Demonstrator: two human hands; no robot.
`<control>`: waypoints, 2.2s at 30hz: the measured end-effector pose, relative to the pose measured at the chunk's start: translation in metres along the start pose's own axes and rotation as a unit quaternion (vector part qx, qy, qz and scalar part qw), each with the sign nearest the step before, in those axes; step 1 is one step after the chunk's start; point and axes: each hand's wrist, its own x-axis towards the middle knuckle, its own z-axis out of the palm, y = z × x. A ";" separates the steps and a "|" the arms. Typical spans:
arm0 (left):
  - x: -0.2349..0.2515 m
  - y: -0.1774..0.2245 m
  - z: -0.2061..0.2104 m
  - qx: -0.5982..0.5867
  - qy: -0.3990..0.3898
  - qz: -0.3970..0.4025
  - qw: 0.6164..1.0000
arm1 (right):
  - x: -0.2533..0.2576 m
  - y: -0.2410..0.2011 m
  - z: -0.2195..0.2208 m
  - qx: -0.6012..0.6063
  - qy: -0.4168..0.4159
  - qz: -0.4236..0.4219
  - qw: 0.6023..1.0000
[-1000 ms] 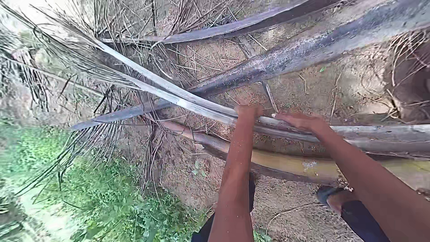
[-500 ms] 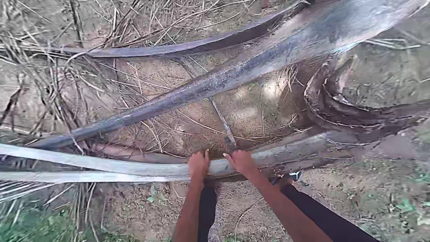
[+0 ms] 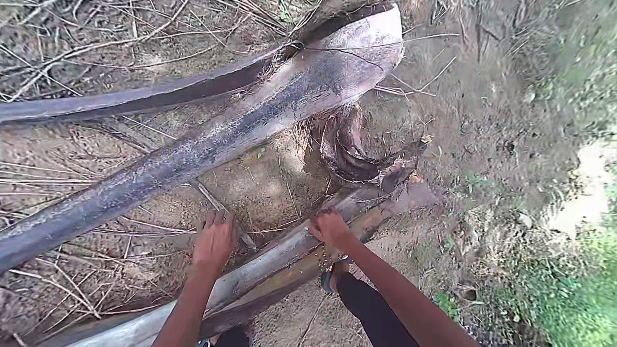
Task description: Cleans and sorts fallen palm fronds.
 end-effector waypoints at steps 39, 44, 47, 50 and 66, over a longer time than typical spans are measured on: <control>0.032 0.018 -0.142 -0.001 -0.137 0.055 0.989 | -0.058 -0.035 -0.042 0.101 -0.034 0.033 0.994; -0.138 -0.173 -0.176 0.182 -0.217 -0.103 0.954 | -0.085 -0.061 -0.033 0.095 -0.058 0.069 0.991; -0.211 -0.207 -0.192 0.094 -0.126 -0.157 0.975 | -0.076 -0.079 -0.024 0.110 -0.067 0.110 0.986; -0.215 -0.168 -0.147 0.007 -0.081 -0.095 0.992 | -0.056 -0.078 -0.034 0.099 -0.088 0.118 0.984; 0.067 0.051 0.001 -0.123 0.042 -0.017 0.991 | 0.003 -0.031 -0.005 0.134 -0.017 -0.019 0.991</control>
